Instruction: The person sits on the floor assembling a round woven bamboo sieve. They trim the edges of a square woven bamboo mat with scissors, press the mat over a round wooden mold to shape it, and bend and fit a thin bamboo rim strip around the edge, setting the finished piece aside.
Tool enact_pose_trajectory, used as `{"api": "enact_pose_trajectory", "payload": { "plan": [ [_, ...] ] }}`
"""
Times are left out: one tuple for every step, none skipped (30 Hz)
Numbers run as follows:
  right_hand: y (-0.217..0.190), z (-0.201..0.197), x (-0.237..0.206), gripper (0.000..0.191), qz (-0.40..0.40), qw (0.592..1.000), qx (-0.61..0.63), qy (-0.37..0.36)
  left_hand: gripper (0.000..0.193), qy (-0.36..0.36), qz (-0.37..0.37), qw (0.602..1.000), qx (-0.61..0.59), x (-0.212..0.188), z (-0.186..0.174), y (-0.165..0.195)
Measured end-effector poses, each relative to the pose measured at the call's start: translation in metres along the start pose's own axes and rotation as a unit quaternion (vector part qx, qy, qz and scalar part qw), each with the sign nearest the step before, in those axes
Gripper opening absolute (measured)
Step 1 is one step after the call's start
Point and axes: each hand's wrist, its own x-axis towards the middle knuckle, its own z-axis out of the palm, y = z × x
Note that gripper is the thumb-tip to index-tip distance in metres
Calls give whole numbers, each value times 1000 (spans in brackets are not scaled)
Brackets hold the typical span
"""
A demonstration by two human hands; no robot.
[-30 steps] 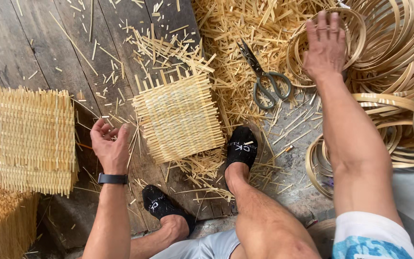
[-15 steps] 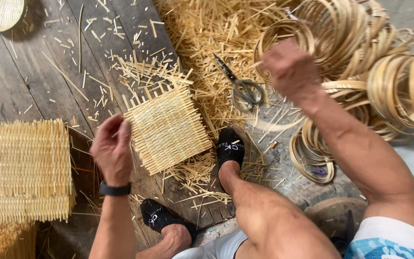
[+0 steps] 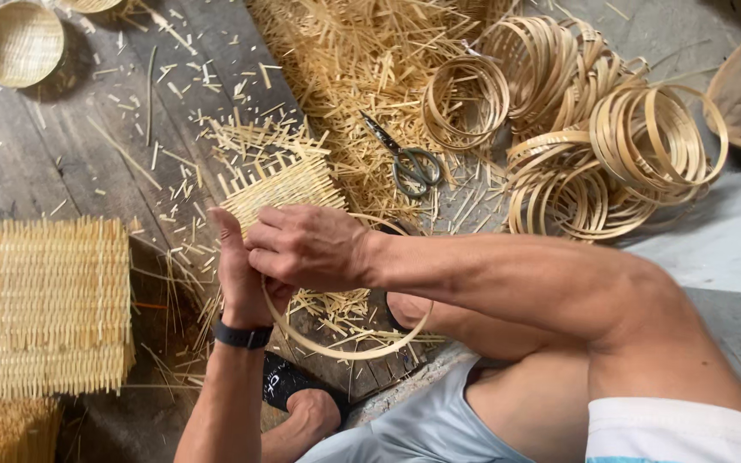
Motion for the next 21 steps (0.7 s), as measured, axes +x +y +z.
{"api": "enact_pose_trajectory", "payload": {
  "plan": [
    [0, 7, -2, 13, 2, 1000, 5, 4, 71, 6, -2, 1000, -17, -1, -5, -3],
    [-2, 16, -4, 13, 6, 1000, 0, 4, 71, 8, -8, 999, -30, -1, -8, -5],
    [-4, 24, -7, 13, 16, 1000, -7, 5, 72, 6, -17, 999, -40, -1, -11, -9],
    [-6, 30, -12, 13, 27, 999, -17, 6, 71, 16, -13, 999, -39, -1, -12, -11],
    [-9, 34, -15, 13, 35, 999, -17, 12, 70, 27, -10, 999, -39, -1, -13, -13],
    [-10, 39, -16, 13, 43, 999, -17, 17, 69, 37, -7, 998, -39, -1, -14, -15],
    [-10, 41, -17, 13, 50, 998, -18, 23, 68, 0, -7, 999, -42, 1, -15, -15],
    [-7, 42, -15, 16, 70, 997, 7, 19, 68, -36, -7, 998, -44, 2, -18, -14],
    [-2, 42, -13, 19, 91, 995, 32, 14, 68, -72, -8, 996, -46, 4, -23, -12],
    [4, 40, -12, 22, 110, 992, 56, 11, 64, -85, -7, 996, -36, 7, -28, -10],
    [14, 36, -13, 28, 194, 975, 103, 26, 61, -97, -4, 995, -26, 11, -35, -7],
    [26, 31, -17, 36, 277, 948, 152, 41, 58, -106, -3, 994, -17, 13, -44, -4],
    [36, 26, -23, 46, 355, 912, 200, 54, 53, -92, 65, 991, -76, 15, -52, -1],
    [44, 20, -34, 45, 406, 827, 373, 110, 49, -77, 133, 979, -135, 18, -59, 0],
    [51, 15, -46, 44, 439, 707, 530, 162, 44, -63, 201, 958, -193, 20, -65, -1],
    [55, 12, -56, 45, 454, 557, 663, 209, 43, -79, 197, 952, -220, 23, -68, -1],
    [54, 14, -64, 43, 439, 533, 694, 204, 42, -93, 191, 945, -248, 24, -72, -2],
    [52, 18, -72, 41, 423, 509, 723, 197, 42, -107, 185, 937, -276, 25, -73, -3],
    [51, 22, -78, 39, 407, 483, 752, 189, 38, -98, 142, 958, -231, 24, -76, -1],
    [51, 27, -82, 39, 420, 505, 733, 176, 34, -88, 97, 974, -183, 24, -77, 0],
    [53, 31, -86, 38, 432, 527, 714, 161, 31, -77, 52, 986, -136, 24, -77, 0]
  ]
}}
